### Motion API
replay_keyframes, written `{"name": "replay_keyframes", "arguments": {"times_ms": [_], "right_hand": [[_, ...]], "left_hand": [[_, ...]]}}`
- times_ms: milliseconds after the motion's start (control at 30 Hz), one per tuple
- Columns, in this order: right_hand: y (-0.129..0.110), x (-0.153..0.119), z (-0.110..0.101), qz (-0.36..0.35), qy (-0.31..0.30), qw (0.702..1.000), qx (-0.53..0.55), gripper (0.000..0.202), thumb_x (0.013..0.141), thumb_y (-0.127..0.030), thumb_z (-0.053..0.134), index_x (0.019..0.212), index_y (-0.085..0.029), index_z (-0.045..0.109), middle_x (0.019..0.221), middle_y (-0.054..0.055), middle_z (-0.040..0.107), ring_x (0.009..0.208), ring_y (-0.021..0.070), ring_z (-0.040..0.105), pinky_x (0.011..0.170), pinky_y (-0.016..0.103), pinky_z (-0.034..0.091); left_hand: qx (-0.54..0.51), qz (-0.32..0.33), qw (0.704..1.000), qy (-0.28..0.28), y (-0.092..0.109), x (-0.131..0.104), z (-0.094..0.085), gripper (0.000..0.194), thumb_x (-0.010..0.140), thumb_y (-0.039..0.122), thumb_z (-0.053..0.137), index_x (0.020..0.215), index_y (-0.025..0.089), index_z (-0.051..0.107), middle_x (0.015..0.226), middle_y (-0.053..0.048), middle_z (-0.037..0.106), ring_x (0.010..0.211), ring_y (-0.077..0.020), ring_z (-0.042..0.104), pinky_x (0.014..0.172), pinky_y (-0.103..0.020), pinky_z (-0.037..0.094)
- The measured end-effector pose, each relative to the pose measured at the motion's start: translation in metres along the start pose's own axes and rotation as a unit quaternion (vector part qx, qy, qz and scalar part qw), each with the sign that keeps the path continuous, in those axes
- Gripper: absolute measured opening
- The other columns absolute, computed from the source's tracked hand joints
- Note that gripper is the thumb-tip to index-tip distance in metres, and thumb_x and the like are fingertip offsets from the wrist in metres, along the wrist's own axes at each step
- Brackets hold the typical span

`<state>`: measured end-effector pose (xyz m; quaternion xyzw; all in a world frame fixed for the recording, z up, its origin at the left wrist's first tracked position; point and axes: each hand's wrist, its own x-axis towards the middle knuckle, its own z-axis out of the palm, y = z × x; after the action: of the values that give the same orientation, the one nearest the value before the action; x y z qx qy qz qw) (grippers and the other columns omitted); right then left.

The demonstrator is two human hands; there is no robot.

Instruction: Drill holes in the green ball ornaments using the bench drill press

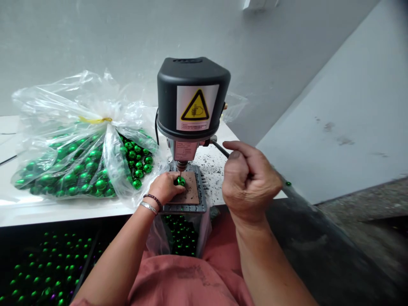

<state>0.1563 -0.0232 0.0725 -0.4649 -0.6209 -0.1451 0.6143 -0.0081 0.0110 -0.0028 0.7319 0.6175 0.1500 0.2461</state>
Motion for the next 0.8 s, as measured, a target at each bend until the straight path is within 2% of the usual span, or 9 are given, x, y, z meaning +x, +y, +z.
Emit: {"name": "replay_keyframes", "arguments": {"times_ms": [133,467,633,700,800], "right_hand": [[0.003,-0.009,0.003,-0.008,0.007,1.0,-0.001,0.021,0.08,-0.012,0.046,0.092,-0.016,0.063,0.076,0.0,0.064,0.065,0.0064,0.057,0.058,0.019,0.044],[0.008,-0.029,0.009,0.017,0.017,1.0,0.003,0.024,0.08,-0.01,0.044,0.096,-0.019,0.06,0.071,-0.001,0.058,0.061,0.0057,0.051,0.055,0.02,0.038],[0.012,-0.041,0.01,0.02,0.004,1.0,0.019,0.022,0.081,-0.01,0.043,0.092,-0.017,0.06,0.07,-0.001,0.057,0.058,0.0053,0.049,0.054,0.02,0.039],[0.011,-0.033,0.011,0.02,0.021,0.999,0.02,0.022,0.082,-0.012,0.043,0.093,-0.018,0.061,0.071,-0.001,0.058,0.059,0.0058,0.051,0.056,0.02,0.041],[0.004,0.002,0.012,-0.002,0.06,0.998,-0.004,0.022,0.084,-0.017,0.043,0.093,-0.017,0.063,0.076,0.002,0.062,0.068,0.0074,0.057,0.062,0.021,0.044]], "left_hand": [[0.015,0.025,1.0,0.005,-0.002,-0.001,0.002,0.021,0.068,0.033,0.061,0.086,0.023,0.066,0.088,-0.002,0.069,0.079,-0.0181,0.061,0.068,-0.026,0.041],[0.022,0.027,0.999,0.018,-0.002,-0.001,0.003,0.018,0.069,0.033,0.06,0.081,0.021,0.065,0.086,-0.004,0.068,0.077,-0.0191,0.061,0.065,-0.026,0.04],[0.025,0.023,0.999,0.026,0.0,-0.002,0.002,0.015,0.068,0.032,0.06,0.077,0.02,0.064,0.084,-0.004,0.068,0.076,-0.0189,0.061,0.064,-0.026,0.04],[0.028,0.023,0.999,0.029,0.001,-0.002,0.002,0.016,0.068,0.032,0.06,0.078,0.021,0.064,0.083,-0.003,0.068,0.075,-0.019,0.061,0.063,-0.026,0.039],[0.026,0.018,0.999,0.034,0.003,-0.003,0.002,0.018,0.069,0.033,0.06,0.082,0.022,0.066,0.084,-0.003,0.069,0.075,-0.0186,0.061,0.063,-0.025,0.039]]}}
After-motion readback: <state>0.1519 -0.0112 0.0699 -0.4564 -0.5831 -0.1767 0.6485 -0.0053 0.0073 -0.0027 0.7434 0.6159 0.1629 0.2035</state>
